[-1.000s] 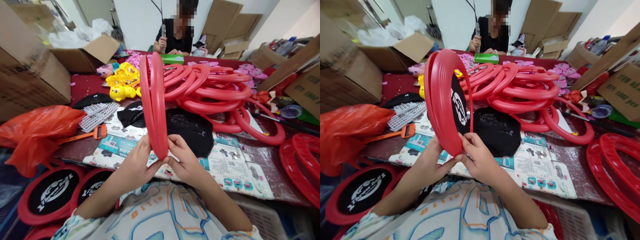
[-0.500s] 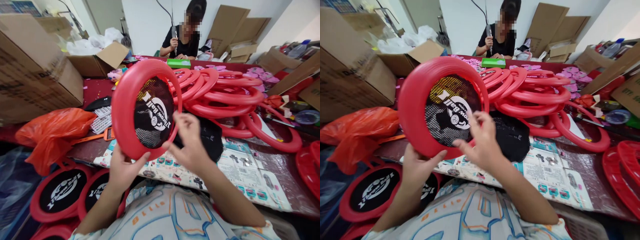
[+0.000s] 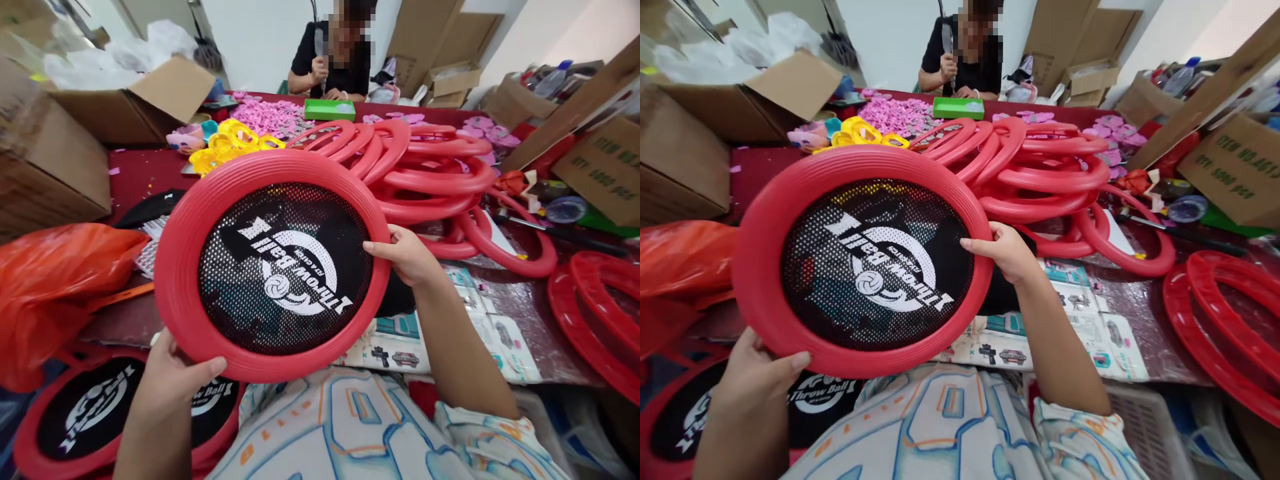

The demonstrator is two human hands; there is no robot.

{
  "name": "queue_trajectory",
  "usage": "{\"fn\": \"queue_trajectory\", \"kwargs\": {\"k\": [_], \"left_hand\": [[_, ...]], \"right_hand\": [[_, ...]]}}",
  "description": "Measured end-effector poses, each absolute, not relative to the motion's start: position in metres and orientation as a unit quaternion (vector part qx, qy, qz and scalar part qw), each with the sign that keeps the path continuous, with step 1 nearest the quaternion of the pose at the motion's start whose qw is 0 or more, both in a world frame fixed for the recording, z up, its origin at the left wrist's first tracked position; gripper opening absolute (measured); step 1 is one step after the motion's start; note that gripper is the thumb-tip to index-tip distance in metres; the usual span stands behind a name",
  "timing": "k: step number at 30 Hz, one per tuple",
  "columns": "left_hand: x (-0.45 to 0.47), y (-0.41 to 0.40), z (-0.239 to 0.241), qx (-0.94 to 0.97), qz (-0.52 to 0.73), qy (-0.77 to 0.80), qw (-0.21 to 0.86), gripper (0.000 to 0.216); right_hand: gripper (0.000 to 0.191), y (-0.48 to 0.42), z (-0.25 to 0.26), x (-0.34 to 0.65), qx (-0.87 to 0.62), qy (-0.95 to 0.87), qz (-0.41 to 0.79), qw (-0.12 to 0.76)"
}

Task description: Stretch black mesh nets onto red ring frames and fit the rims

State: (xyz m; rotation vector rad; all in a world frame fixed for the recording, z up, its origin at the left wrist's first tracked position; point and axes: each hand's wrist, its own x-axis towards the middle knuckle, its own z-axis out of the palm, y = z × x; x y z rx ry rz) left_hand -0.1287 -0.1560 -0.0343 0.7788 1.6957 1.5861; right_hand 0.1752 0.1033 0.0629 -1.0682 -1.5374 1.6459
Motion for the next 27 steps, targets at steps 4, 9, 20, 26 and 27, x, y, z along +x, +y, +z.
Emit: {"fn": "queue_trajectory", "kwargs": {"k": [4,9,20,26,27], "left_hand": [[-0.122,-0.137,-0.030,0.326,0.606,0.635,0.351,0.085],[-0.114,-0.112,-0.021,0.258,0.592,0.644,0.410,0.056],[-0.100,-0.069,0.006,0.229,0.621,0.610,0.436,0.049],[-0.084,-0.065,0.000,0.237,0.648,0.606,0.397,0.054],[-0.080,-0.065,0.000,0.239,0.653,0.605,0.388,0.053]], "right_hand": [[0.052,0.103,0.051,0.184,-0.436,-0.574,0.611,0.327],[0.053,0.101,0.034,0.193,-0.483,-0.566,0.570,0.349],[0.064,0.110,0.014,0.214,-0.505,-0.525,0.549,0.410],[0.059,0.120,0.008,0.220,-0.496,-0.530,0.546,0.417],[0.057,0.121,0.008,0.220,-0.496,-0.533,0.545,0.417]]}}
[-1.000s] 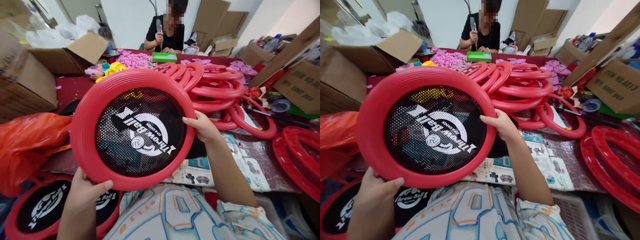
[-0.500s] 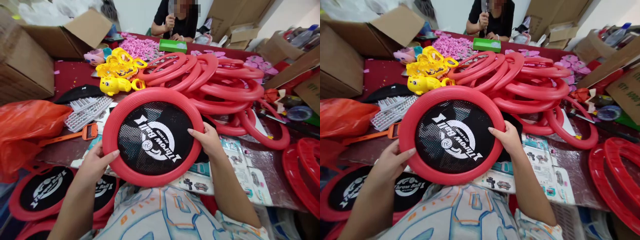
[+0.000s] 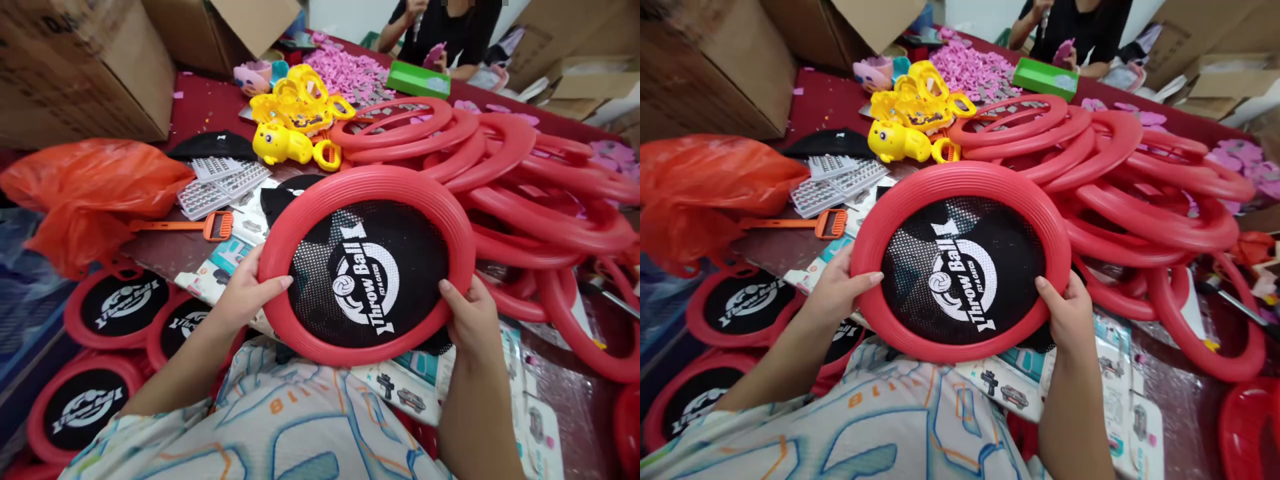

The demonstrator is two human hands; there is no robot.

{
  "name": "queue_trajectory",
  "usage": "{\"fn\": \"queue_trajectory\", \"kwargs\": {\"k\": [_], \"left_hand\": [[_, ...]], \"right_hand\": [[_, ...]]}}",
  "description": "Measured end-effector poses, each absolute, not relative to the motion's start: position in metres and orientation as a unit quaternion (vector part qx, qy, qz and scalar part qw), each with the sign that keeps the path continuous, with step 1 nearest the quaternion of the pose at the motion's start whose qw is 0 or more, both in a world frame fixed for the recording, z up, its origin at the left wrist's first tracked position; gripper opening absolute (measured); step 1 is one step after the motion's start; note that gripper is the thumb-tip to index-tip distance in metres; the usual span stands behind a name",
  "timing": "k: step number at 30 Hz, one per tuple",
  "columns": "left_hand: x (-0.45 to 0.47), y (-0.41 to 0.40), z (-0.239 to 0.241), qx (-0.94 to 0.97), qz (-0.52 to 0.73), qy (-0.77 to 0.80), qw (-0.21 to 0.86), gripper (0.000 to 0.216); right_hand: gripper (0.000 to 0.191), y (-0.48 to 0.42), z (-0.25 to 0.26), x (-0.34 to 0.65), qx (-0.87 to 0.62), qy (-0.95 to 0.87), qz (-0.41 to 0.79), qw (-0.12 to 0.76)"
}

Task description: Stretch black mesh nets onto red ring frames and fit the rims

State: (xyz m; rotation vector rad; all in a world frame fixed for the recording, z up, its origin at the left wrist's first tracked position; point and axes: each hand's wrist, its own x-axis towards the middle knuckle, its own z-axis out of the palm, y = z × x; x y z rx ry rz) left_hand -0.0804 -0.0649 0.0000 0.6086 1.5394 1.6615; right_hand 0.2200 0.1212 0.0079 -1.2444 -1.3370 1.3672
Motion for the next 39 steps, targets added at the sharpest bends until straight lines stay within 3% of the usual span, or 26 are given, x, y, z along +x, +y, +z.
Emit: {"fn": "queue_trajectory", "kwargs": {"k": [7,11,17,21,24,28,31,34,37,39], "left_hand": [[-0.051,-0.072,0.014,0.289,0.701,0.562,0.329,0.049],[-0.037,-0.081,0.029,0.420,0.714,0.480,0.288,0.038],[-0.031,-0.086,0.040,0.562,0.692,0.408,0.197,0.060],[-0.022,-0.088,0.039,0.545,0.734,0.396,0.089,0.063],[-0.013,-0.090,0.041,0.509,0.749,0.416,0.082,0.061],[-0.006,-0.086,0.043,0.481,0.744,0.461,0.052,0.043],[-0.003,-0.077,0.038,0.463,0.732,0.499,0.028,0.040],[-0.003,-0.071,0.032,0.468,0.718,0.514,0.002,0.035],[-0.005,-0.068,0.029,0.507,0.707,0.493,-0.008,0.034],[-0.007,-0.066,0.029,0.533,0.711,0.458,-0.013,0.050]], "right_hand": [[0.059,0.131,0.023,0.233,-0.478,-0.561,0.549,0.395],[0.053,0.135,0.040,0.245,-0.467,-0.591,0.518,0.404],[0.045,0.135,0.073,0.229,-0.454,-0.649,0.454,0.408],[0.054,0.142,0.090,0.191,-0.444,-0.676,0.384,0.445],[0.063,0.129,0.091,0.160,-0.424,-0.685,0.327,0.495],[0.051,0.065,0.086,0.128,-0.357,-0.692,0.297,0.553],[0.063,0.010,0.093,0.116,-0.263,-0.769,0.380,0.442],[0.052,-0.017,0.109,0.111,-0.275,-0.813,0.383,0.341],[0.041,-0.021,0.122,0.109,-0.290,-0.831,0.352,0.319],[0.034,-0.018,0.126,0.110,-0.288,-0.829,0.359,0.318]]}}
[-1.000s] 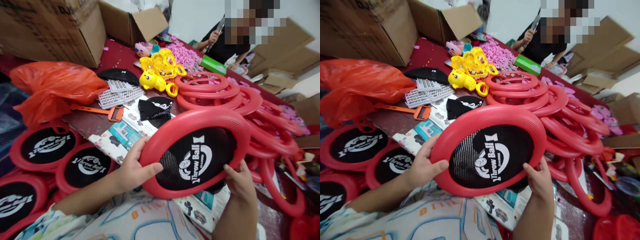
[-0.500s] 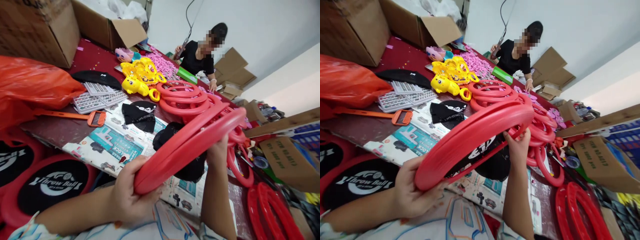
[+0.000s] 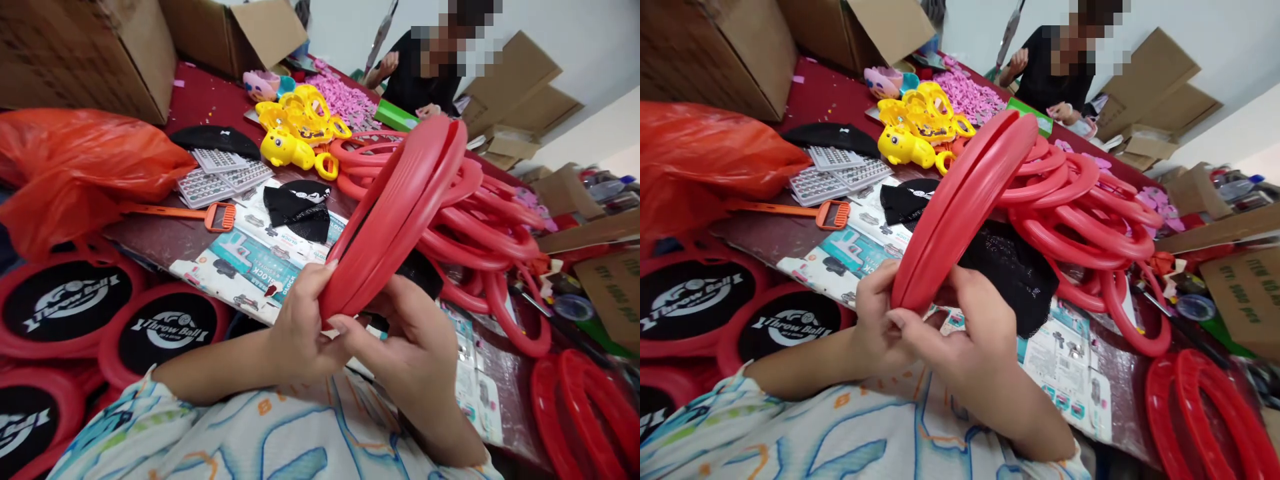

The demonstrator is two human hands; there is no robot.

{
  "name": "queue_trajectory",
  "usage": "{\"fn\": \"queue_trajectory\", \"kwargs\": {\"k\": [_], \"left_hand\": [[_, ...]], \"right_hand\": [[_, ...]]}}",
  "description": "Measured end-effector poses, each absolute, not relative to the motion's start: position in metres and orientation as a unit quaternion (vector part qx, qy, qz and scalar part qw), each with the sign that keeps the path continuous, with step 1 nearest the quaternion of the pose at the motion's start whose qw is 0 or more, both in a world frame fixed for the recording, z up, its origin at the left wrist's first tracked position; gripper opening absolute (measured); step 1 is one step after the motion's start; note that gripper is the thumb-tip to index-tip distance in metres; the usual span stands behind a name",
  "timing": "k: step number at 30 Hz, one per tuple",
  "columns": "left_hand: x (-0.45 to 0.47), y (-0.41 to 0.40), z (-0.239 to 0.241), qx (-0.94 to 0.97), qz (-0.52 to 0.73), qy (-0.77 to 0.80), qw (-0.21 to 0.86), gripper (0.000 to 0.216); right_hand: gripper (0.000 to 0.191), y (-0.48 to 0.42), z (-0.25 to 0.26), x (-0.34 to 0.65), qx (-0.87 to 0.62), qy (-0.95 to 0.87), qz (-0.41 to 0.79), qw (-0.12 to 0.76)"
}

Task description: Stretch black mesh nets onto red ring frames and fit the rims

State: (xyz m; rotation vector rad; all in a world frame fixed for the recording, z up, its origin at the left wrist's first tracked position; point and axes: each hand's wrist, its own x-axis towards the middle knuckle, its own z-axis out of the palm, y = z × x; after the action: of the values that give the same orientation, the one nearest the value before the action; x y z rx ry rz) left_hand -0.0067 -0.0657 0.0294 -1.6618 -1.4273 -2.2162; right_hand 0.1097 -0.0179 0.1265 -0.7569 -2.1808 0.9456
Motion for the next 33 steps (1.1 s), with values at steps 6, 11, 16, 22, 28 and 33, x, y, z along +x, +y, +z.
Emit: {"fn": "queue_trajectory", "kwargs": {"k": [6,11,16,22,28,33], "left_hand": [[-0.005,-0.062,0.031,-0.554,-0.717,-0.422,-0.027,0.078],[-0.003,-0.066,0.034,-0.564,-0.678,-0.469,-0.047,0.076],[-0.005,-0.067,0.042,-0.570,-0.657,-0.492,-0.024,0.052],[-0.006,-0.070,0.043,-0.576,-0.638,-0.511,-0.008,0.048],[-0.016,-0.073,0.037,-0.529,-0.659,-0.533,-0.035,0.049],[-0.047,-0.091,0.044,-0.535,-0.666,-0.520,-0.022,0.039]], "right_hand": [[0.033,-0.013,0.128,0.112,-0.286,-0.782,0.448,0.325],[0.034,-0.009,0.126,0.115,-0.283,-0.762,0.485,0.322],[0.037,-0.007,0.123,0.116,-0.290,-0.750,0.499,0.322],[0.033,-0.005,0.133,0.111,-0.270,-0.807,0.432,0.299],[0.028,0.004,0.129,0.110,-0.196,-0.897,0.259,0.301],[0.081,0.054,0.146,0.130,-0.190,-0.849,0.049,0.491]]}}
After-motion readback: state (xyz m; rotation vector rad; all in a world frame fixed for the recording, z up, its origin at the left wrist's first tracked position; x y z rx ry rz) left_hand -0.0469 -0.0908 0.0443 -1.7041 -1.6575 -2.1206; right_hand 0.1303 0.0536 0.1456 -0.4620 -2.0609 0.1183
